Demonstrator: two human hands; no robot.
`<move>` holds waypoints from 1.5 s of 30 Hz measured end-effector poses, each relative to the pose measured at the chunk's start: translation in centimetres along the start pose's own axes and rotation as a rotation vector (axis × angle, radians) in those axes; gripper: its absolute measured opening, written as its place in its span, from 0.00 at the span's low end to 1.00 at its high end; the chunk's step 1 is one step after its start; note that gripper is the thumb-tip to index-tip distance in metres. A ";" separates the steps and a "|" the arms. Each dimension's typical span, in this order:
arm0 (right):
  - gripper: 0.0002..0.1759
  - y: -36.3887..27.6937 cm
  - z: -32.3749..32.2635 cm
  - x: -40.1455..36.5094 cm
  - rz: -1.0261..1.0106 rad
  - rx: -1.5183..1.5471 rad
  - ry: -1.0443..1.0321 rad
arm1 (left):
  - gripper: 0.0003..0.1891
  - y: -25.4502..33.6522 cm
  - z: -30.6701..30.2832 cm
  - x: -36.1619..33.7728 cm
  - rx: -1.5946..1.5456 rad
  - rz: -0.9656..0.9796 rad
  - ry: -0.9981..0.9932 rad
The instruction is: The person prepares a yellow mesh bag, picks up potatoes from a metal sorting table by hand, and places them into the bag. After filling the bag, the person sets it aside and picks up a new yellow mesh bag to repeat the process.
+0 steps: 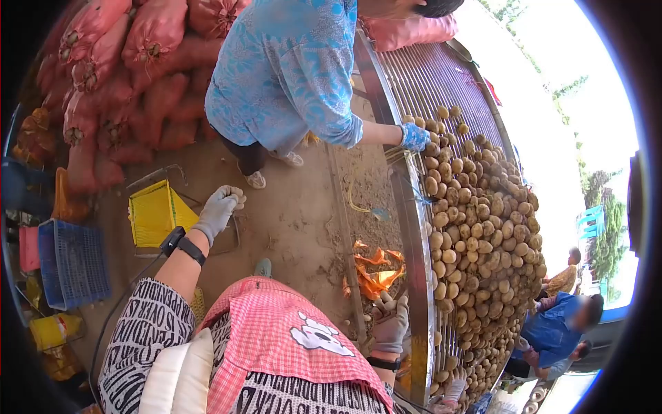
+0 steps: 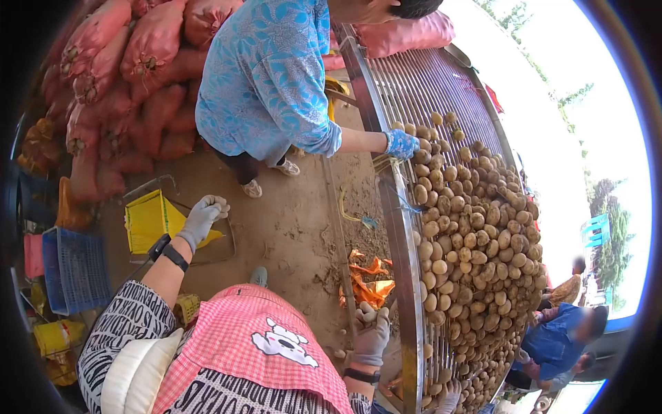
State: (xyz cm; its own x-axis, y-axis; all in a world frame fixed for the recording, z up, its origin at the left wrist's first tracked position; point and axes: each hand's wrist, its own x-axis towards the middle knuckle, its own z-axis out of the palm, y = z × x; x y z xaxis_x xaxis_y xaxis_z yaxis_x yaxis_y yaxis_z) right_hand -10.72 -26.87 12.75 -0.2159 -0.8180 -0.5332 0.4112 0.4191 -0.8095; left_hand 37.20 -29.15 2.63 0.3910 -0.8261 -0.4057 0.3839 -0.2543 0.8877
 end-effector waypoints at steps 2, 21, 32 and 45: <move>0.25 0.2 1.5 0.6 0.000 -0.036 -0.005 | 0.07 0.7 -0.6 1.5 0.013 0.027 -0.028; 0.22 -8.4 7.6 10.5 -0.246 -0.213 -0.065 | 0.07 3.5 7.1 5.5 0.192 -0.112 -0.026; 0.23 -9.5 6.2 12.0 -0.248 -0.209 0.085 | 0.08 5.3 14.4 11.0 0.284 -0.108 -0.160; 0.24 -9.2 9.2 13.6 -0.264 -0.186 0.157 | 0.08 7.9 16.4 16.9 0.313 -0.046 -0.229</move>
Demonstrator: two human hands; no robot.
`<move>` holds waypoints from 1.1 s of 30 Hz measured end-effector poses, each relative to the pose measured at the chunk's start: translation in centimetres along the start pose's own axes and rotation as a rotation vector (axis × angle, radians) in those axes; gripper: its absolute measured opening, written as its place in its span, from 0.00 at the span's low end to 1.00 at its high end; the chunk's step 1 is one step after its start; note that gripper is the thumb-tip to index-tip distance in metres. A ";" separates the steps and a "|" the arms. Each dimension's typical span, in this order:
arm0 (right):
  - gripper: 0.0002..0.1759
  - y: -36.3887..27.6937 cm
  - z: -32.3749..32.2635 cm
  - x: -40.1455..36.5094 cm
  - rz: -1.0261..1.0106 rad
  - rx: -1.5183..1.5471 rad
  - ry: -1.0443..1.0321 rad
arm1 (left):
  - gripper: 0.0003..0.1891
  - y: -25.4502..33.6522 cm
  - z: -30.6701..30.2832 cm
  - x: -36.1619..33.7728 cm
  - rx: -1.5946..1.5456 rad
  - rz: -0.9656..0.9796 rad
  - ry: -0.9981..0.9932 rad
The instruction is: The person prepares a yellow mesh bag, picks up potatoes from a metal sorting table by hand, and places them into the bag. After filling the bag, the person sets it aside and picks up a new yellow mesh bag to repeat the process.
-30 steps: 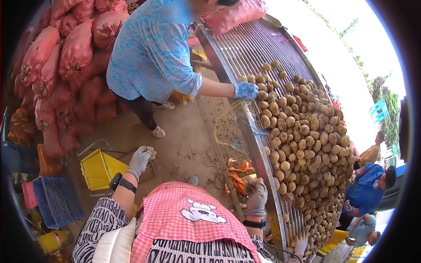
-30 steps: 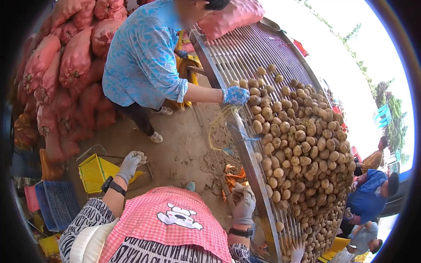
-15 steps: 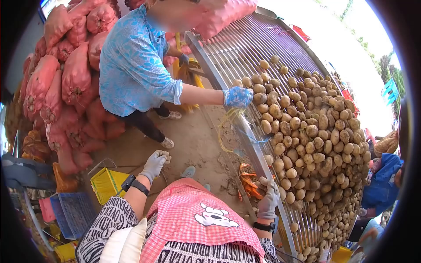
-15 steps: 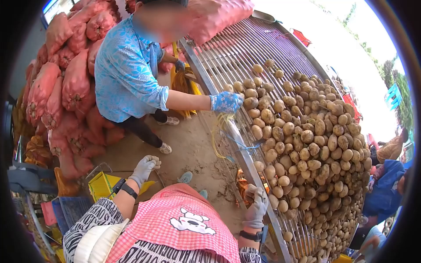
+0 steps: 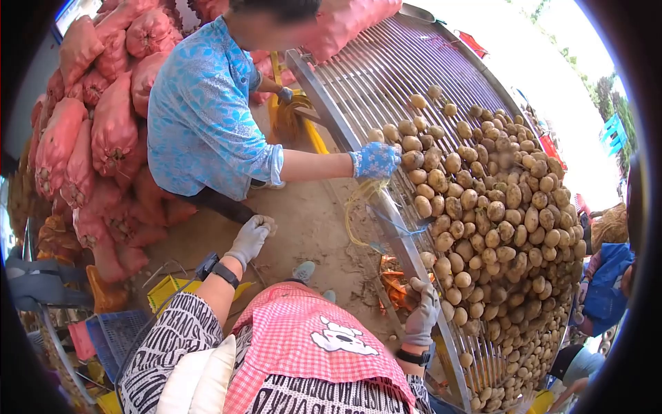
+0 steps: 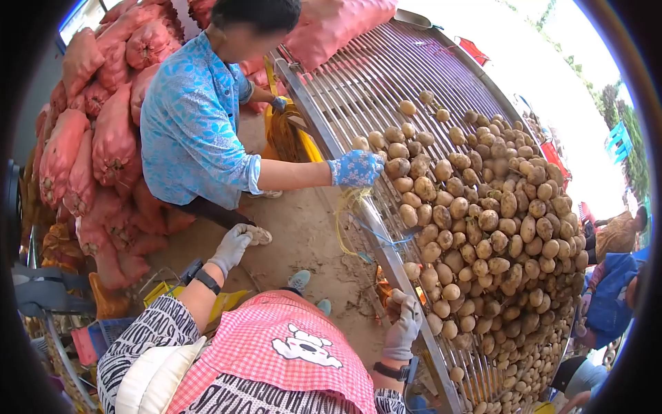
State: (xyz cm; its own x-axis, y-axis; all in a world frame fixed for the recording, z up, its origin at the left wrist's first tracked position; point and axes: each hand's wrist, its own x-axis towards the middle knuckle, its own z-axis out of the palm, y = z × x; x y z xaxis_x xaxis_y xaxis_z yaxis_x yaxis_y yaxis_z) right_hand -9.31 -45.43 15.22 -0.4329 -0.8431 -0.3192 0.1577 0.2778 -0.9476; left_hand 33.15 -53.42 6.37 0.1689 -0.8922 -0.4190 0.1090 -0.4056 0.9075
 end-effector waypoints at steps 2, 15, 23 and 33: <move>0.24 -0.3 0.3 0.5 -0.008 0.011 0.000 | 0.08 -0.4 -0.6 -0.3 0.027 0.002 -0.010; 0.24 0.5 2.1 3.1 -0.019 -0.004 -0.080 | 0.09 -1.1 -2.4 -0.3 0.045 0.004 0.015; 0.23 1.1 3.8 3.5 0.007 -0.003 -0.189 | 0.08 -1.1 -1.7 -2.5 0.026 -0.017 0.064; 0.22 1.8 9.7 2.7 0.147 -0.050 -0.592 | 0.29 7.9 3.5 -8.3 0.988 1.085 0.227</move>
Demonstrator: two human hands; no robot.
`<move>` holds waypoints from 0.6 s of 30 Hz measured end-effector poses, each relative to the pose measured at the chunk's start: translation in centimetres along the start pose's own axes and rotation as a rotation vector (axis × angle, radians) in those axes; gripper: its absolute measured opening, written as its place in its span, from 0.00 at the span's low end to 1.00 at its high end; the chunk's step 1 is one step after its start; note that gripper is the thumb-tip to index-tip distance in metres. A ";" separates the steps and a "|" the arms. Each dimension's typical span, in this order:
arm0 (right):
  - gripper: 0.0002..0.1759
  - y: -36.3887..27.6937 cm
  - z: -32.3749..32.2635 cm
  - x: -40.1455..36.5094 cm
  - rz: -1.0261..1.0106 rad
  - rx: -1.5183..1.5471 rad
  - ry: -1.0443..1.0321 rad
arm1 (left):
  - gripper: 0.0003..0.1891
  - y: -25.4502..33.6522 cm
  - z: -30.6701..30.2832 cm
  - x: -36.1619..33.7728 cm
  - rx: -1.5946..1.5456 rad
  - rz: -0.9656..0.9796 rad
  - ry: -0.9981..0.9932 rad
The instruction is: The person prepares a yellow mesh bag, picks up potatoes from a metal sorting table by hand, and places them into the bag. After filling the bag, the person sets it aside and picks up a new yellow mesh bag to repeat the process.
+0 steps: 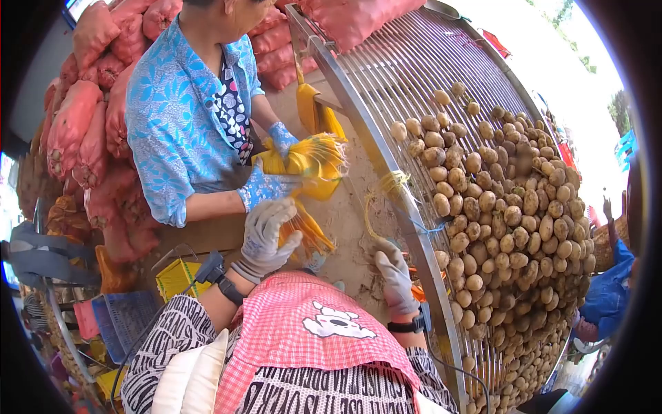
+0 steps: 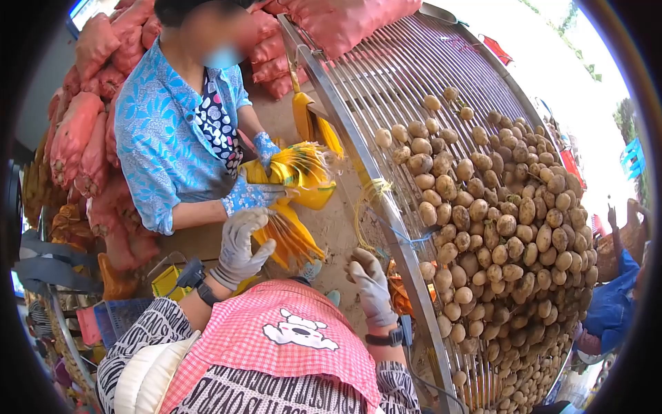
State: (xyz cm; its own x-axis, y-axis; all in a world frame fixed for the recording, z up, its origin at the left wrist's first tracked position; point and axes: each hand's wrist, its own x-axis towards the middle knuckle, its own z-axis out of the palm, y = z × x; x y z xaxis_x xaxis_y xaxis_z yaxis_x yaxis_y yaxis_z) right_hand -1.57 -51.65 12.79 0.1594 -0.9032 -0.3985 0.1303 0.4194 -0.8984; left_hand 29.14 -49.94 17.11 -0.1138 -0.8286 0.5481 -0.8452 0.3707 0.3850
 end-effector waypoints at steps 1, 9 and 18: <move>0.26 0.0 1.1 0.2 0.014 -0.016 -0.113 | 0.38 1.8 -1.2 2.3 0.169 0.093 0.046; 0.33 3.5 4.5 1.9 0.346 0.373 -0.494 | 0.65 -0.8 4.3 4.3 0.151 -0.414 -0.255; 0.45 9.7 4.3 0.2 0.253 0.598 -0.504 | 0.25 -0.4 7.2 3.6 -0.218 -0.889 -0.925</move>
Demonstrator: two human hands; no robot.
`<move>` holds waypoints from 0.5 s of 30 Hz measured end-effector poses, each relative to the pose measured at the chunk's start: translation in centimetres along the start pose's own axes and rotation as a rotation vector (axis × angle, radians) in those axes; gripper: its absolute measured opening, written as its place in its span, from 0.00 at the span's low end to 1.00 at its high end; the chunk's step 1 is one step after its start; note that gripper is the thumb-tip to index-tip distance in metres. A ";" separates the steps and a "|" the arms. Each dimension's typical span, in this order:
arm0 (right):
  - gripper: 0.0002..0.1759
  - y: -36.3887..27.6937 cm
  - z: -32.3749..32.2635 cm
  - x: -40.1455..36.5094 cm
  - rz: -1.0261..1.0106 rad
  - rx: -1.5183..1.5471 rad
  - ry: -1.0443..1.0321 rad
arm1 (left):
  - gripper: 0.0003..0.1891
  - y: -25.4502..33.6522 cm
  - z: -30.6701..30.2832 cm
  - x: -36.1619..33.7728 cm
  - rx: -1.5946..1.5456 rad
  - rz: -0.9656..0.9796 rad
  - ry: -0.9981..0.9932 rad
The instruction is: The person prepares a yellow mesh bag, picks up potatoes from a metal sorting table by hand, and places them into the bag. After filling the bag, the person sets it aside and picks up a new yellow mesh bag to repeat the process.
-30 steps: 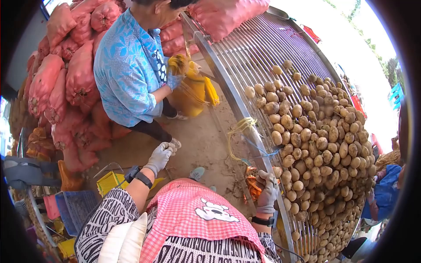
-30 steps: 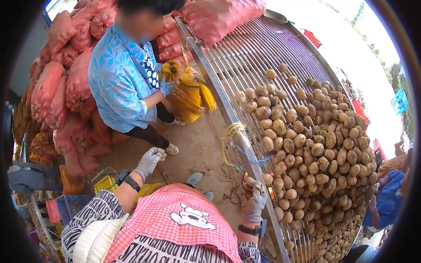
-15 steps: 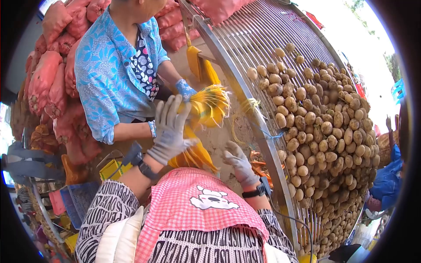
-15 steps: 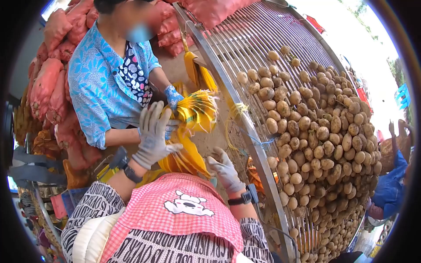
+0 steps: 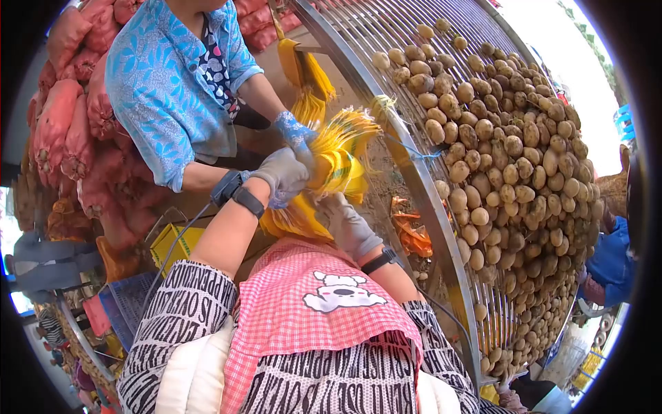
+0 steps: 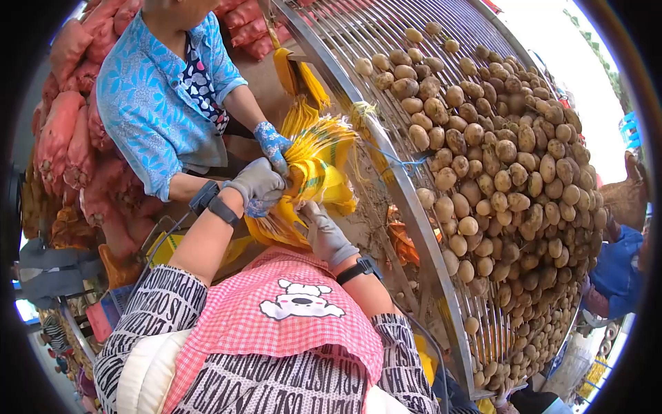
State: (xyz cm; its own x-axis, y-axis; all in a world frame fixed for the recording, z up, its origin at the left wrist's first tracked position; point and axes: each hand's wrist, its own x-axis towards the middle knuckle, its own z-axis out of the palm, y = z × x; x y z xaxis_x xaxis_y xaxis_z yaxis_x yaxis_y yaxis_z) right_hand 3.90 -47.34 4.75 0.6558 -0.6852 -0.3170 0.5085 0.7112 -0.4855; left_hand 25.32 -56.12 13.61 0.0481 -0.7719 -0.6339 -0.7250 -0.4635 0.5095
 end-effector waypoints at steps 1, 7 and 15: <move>0.45 1.0 -0.2 -0.2 0.010 -0.004 0.003 | 0.25 -0.2 0.8 -0.6 -0.010 -0.005 -0.003; 0.53 4.5 3.8 -4.7 0.007 0.112 -0.073 | 0.22 0.7 9.5 -10.0 0.333 0.670 0.286; 0.25 4.9 3.8 -12.3 -0.491 -0.050 0.524 | 0.22 1.1 14.6 -15.0 -0.423 0.774 0.049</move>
State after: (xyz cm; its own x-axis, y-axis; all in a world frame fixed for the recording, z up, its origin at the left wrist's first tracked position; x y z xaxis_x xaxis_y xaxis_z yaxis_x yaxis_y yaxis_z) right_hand 0.51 -34.83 9.37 -0.0024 -0.9184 -0.3956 0.6418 0.3020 -0.7049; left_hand 13.79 -38.68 15.20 -0.3145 -0.9492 -0.0012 -0.2523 0.0824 0.9641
